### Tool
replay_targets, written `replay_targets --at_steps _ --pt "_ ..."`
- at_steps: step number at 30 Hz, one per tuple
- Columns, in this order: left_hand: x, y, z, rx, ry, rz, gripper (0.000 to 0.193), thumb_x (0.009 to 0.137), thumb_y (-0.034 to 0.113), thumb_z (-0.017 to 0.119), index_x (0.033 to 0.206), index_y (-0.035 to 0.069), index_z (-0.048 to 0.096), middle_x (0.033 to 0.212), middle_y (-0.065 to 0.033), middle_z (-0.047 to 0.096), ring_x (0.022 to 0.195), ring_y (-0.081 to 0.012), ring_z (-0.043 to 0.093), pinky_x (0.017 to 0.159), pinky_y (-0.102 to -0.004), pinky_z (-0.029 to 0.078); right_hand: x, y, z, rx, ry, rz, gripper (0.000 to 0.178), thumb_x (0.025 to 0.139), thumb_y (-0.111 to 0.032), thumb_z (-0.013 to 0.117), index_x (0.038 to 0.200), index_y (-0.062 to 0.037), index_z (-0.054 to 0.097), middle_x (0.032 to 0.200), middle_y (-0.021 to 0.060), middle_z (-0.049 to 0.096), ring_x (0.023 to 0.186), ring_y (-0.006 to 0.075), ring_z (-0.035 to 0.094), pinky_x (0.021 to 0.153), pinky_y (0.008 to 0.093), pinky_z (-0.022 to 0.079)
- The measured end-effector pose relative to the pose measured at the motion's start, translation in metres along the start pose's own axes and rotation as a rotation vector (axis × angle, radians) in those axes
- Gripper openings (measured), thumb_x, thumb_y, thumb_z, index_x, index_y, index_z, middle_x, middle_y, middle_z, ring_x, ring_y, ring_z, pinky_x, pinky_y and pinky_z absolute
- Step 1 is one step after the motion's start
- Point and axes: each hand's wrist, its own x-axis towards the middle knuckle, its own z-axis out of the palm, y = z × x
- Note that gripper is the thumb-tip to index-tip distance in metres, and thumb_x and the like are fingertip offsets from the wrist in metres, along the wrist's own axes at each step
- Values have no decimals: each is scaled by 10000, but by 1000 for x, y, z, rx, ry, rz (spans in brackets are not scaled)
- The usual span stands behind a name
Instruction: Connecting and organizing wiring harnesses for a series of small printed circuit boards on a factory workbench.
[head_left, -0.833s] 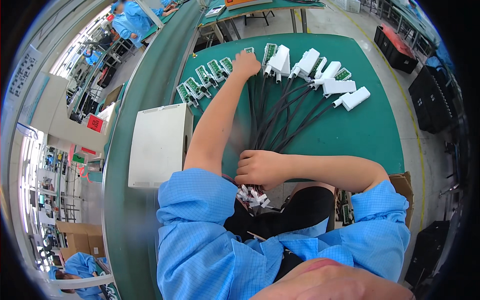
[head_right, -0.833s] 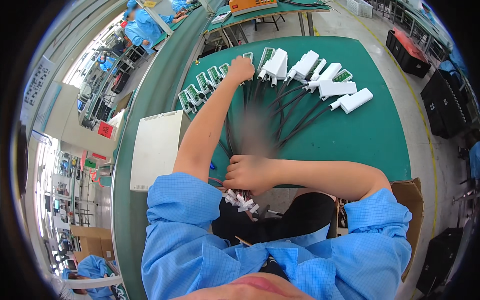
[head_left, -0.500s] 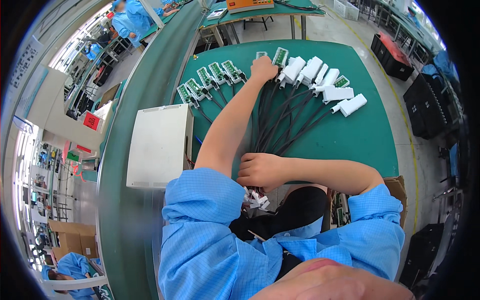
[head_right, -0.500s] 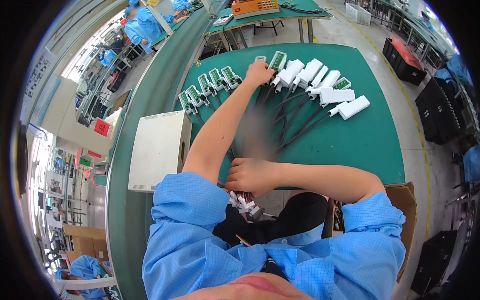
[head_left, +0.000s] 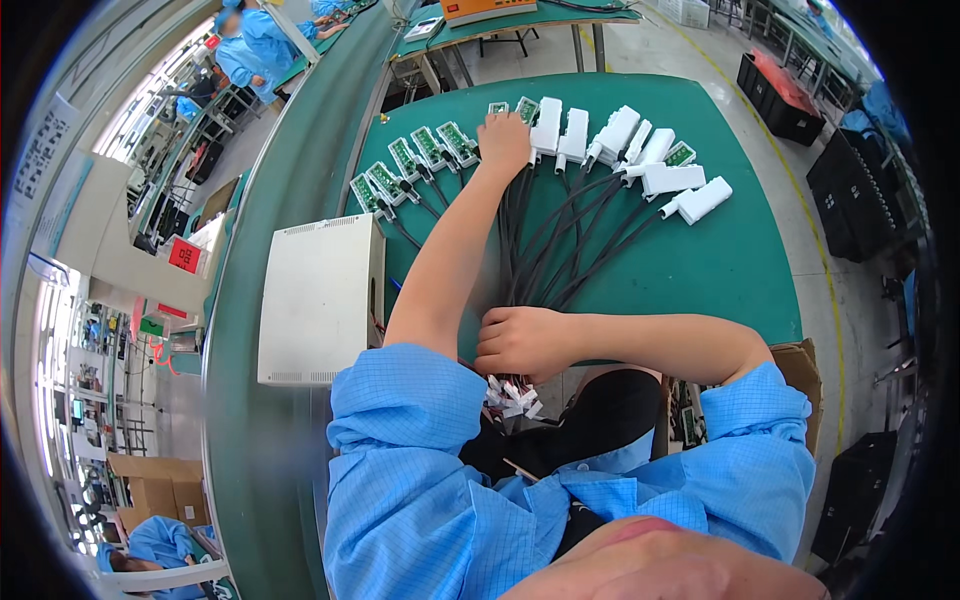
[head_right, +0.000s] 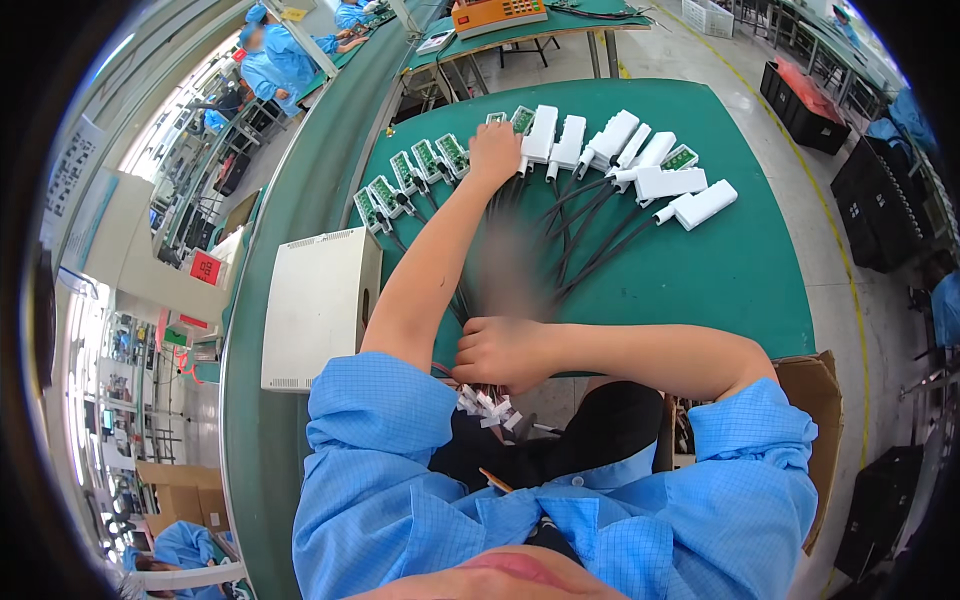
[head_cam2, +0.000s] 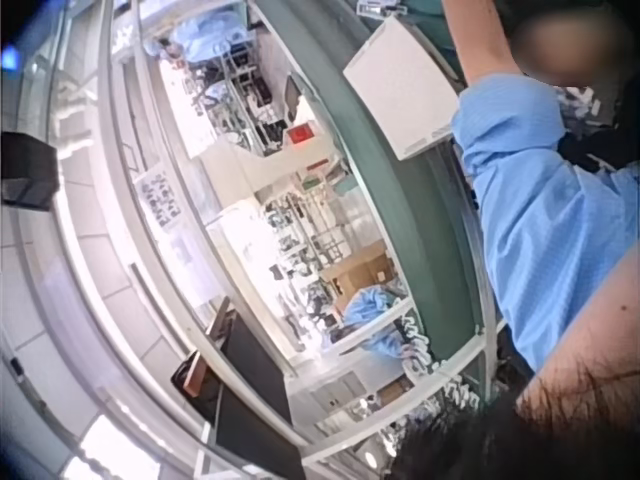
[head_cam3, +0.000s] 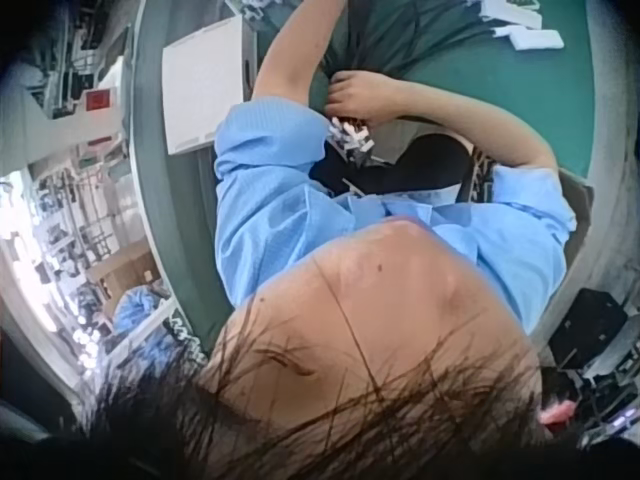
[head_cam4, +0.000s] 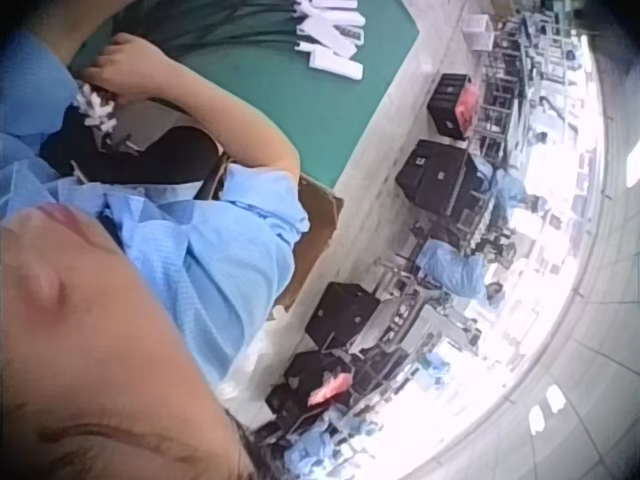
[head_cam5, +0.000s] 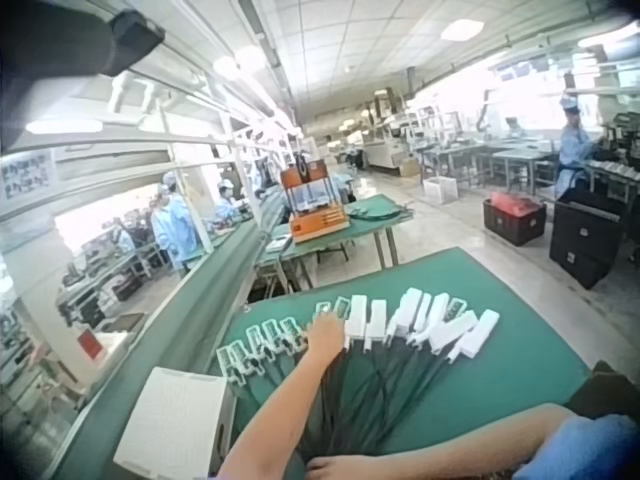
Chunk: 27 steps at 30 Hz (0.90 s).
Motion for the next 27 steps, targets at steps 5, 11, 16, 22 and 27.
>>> replay_targets --at_steps 5,11,16,22,27 --pt "1 -27 18 -43 -49 111 542 985 421 412 1392 68 474 1501 -161 404 1393 -379 363 1124 -619 247 6 0 -1 -4 9 -26 469 578 -165 744 1016 -53 623 920 66 648 937 242 615 930 394 438" --pt "1 10 -16 -82 -363 -84 661 1009 514 249 1527 108 309 1618 -100 226 1483 -353 217 1163 -644 126 7 0 -5 -13 -28 -3 460 579 -173 744 1004 -50 616 915 66 646 925 241 613 903 389 440" --pt "-5 -1 -10 259 -274 70 646 1019 488 247 1526 91 302 1609 -97 253 1472 -340 250 1163 -644 125 9 -7 -35 -62 0 20 447 652 -165 731 1069 -54 616 952 69 648 959 222 612 883 366 428" --pt "-9 12 2 168 -324 38 710 998 550 268 1530 81 293 1609 -81 262 1492 -324 196 1165 -637 78 12 -18 -35 -86 5 133 419 712 -106 709 1116 -60 609 956 64 633 968 216 602 892 354 422" --pt "-4 7 -1 290 -147 22 710 992 550 318 1444 13 431 1562 -214 301 1439 -366 303 1138 -618 209 3 -24 -11 -119 53 165 369 723 -105 693 1083 -65 626 927 60 632 961 209 598 919 363 419"
